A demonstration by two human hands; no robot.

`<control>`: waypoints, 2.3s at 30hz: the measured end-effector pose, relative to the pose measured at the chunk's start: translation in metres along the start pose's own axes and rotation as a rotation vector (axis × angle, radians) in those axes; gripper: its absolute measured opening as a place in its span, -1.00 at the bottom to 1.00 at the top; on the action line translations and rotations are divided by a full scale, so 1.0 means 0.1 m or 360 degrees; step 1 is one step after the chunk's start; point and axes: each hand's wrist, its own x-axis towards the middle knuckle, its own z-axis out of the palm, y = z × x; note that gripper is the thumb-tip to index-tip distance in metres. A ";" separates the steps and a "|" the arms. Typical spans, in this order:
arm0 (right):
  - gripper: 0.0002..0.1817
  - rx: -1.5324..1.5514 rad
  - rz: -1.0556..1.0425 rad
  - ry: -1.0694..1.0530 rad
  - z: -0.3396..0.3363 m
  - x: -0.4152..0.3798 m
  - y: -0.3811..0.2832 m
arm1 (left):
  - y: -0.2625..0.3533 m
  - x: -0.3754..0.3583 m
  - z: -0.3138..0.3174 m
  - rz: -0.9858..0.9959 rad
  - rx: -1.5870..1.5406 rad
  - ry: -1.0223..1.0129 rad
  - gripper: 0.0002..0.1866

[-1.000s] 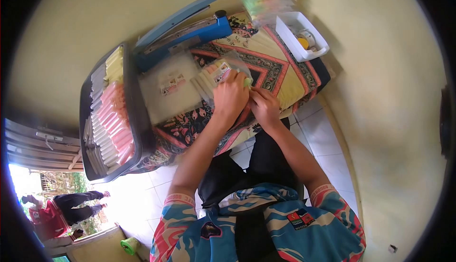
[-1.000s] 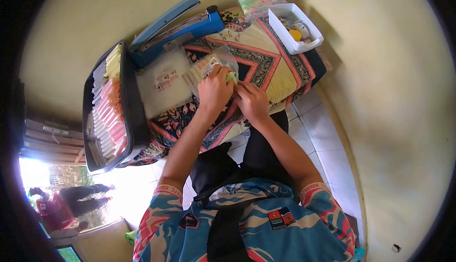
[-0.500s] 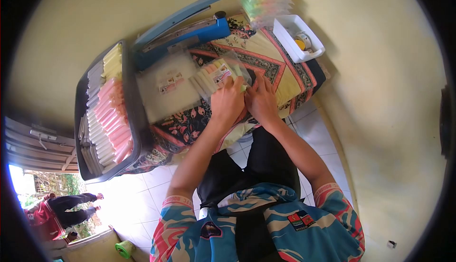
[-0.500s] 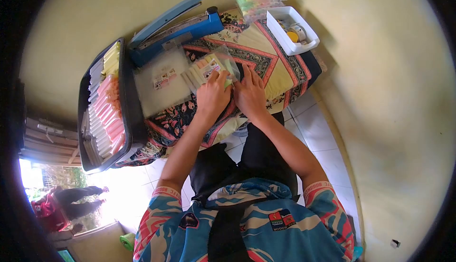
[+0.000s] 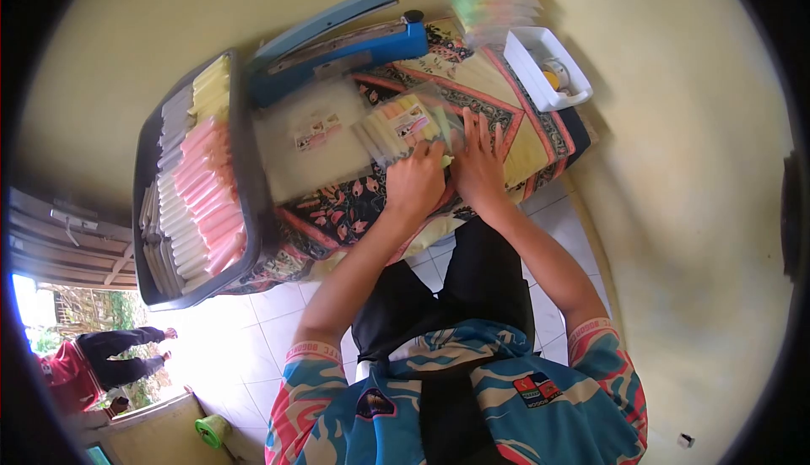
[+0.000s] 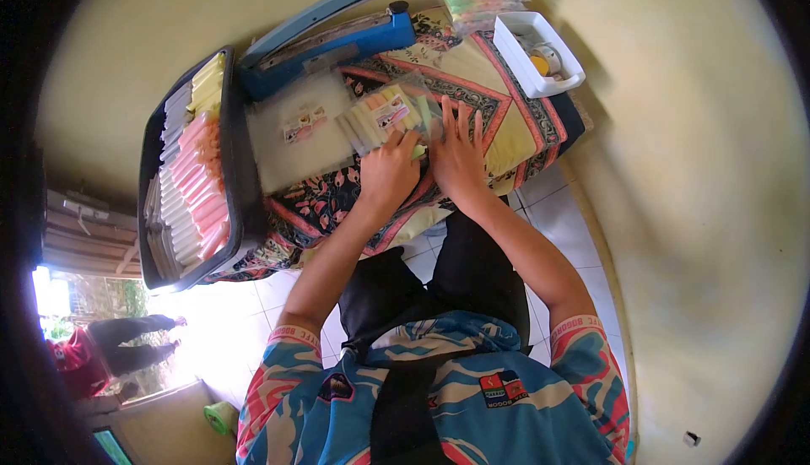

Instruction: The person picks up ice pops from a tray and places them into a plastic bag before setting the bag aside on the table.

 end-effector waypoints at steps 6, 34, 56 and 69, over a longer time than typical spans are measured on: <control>-0.61 -0.0036 -0.0001 -0.0029 0.02 0.13 0.03 | 0.00 0.00 0.00 -0.0074 -0.0009 -0.0018 -0.71; -0.50 0.0183 0.0194 -0.0019 0.32 0.16 0.12 | -0.09 -0.17 0.30 0.0284 -0.0274 0.0584 -0.71; -0.53 0.1777 0.0249 -0.0164 -0.89 -0.63 -0.25 | 0.45 -0.43 -0.21 -0.0499 -0.2893 0.0569 -0.48; -0.78 0.2111 0.0956 0.0349 -0.80 -1.13 0.47 | 0.06 -0.32 -0.02 0.0152 -0.0705 0.0606 -0.49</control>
